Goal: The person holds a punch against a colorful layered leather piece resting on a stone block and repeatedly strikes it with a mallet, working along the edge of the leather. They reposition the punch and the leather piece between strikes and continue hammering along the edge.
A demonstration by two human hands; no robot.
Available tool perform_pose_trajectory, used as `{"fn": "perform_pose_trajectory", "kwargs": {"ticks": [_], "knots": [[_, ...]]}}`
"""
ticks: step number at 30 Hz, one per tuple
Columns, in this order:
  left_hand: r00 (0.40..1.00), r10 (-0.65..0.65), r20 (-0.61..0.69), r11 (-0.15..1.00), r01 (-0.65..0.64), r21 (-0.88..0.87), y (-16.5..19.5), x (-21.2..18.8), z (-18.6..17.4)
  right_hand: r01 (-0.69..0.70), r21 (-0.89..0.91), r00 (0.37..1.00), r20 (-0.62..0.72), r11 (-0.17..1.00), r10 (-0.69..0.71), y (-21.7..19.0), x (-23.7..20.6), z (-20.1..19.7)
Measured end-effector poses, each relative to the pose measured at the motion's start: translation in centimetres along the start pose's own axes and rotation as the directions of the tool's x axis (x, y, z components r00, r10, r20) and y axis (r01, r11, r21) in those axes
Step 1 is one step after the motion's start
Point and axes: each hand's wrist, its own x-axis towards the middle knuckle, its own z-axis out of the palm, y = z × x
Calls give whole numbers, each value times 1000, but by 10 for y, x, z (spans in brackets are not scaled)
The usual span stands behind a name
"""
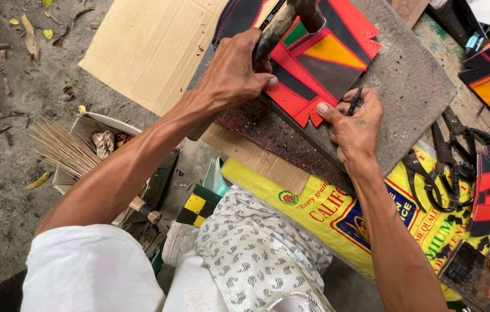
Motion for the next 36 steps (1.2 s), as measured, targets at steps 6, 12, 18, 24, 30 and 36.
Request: {"fn": "perform_pose_trajectory", "kwargs": {"ticks": [6,12,18,24,30,36], "knots": [[995,55,85,996,-61,68,2,1,-2,-15,94,1000,-25,995,18,-3,-2,5],[985,90,145,987,-108,122,2,3,-3,-4,11,992,-129,1000,5,-6,-8,14],[979,152,138,955,-181,236,4,3,4,87,-104,984,-146,991,-102,3,-4,13],[991,84,107,946,-113,305,6,2,13,208,-287,976,-3,935,-218,5,3,0],[989,114,93,946,-136,293,3,4,14,310,-305,949,38,900,-314,-15,-12,-15],[993,54,106,957,-82,277,0,6,15,348,-31,928,153,937,-339,-27,-18,-8]]}}
